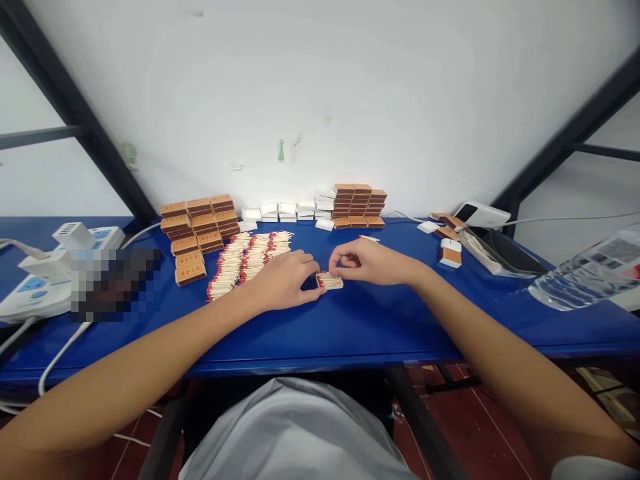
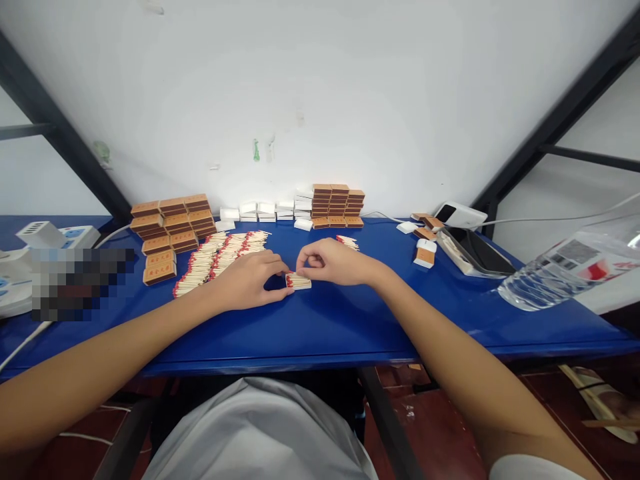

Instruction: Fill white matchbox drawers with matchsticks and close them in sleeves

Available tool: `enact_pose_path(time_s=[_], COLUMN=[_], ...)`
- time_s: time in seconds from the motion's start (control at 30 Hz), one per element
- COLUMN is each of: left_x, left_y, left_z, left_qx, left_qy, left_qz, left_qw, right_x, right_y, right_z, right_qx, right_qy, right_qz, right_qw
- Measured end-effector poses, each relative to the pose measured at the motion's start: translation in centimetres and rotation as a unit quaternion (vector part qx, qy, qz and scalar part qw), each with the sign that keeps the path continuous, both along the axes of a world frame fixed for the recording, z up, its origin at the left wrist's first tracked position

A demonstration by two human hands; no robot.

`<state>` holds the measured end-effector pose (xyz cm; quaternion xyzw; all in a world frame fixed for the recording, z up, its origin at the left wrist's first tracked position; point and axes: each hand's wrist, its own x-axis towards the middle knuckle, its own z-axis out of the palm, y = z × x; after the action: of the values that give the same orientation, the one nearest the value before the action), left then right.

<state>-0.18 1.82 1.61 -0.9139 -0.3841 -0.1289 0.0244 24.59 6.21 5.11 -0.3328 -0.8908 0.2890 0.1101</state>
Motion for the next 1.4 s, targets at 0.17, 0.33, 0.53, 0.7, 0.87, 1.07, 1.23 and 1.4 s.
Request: enact_pose_path(time_s=[0.17, 0.33, 0.53, 0.7, 0.87, 1.07, 1.23, 1.4], left_x=[-0.1, -0.1, 0.0, 0.0, 0.0, 0.0, -0.1, -0.1], left_y=[0.0, 0.0, -0.1, -0.1, -0.1, -0.1, -0.1, 0.0], left_z=[0.1, 0.1, 0.2, 0.2, 0.2, 0.1, 0.1, 0.0], left_qx=[0.0, -0.008, -0.013, -0.019, -0.016, -0.006, -0.007, -0.005], left_qy=[0.006, -0.002, -0.001, 0.014, 0.016, 0.013, 0.013, 0.011], left_qz=[0.001, 0.002, 0.003, 0.009, 0.008, 0.0, 0.003, 0.001], left_qw=[1.0, 1.0, 1.0, 1.0, 1.0, 1.0, 1.0, 1.0], right_x=[-0.5, 0.1, 3.6, 7.0, 7.9, 7.7, 7.5, 7.5], right_y=[0.2, 0.3, 2.6, 5.1, 6.2, 6.6, 6.4, 6.5], right_z=[-1.3, -0.8, 0.2, 0.4, -0.2, -0.9, -0.8, -0.7], right_qx=[0.026, 0.036, 0.112, 0.138, 0.111, 0.094, 0.1, 0.13], right_qy=[-0.027, -0.033, -0.057, -0.144, -0.18, -0.182, -0.189, -0.195], right_qz=[0.014, -0.007, -0.103, -0.206, -0.208, -0.2, -0.205, -0.221], right_qw=[0.999, 0.999, 0.987, 0.958, 0.955, 0.958, 0.955, 0.947])
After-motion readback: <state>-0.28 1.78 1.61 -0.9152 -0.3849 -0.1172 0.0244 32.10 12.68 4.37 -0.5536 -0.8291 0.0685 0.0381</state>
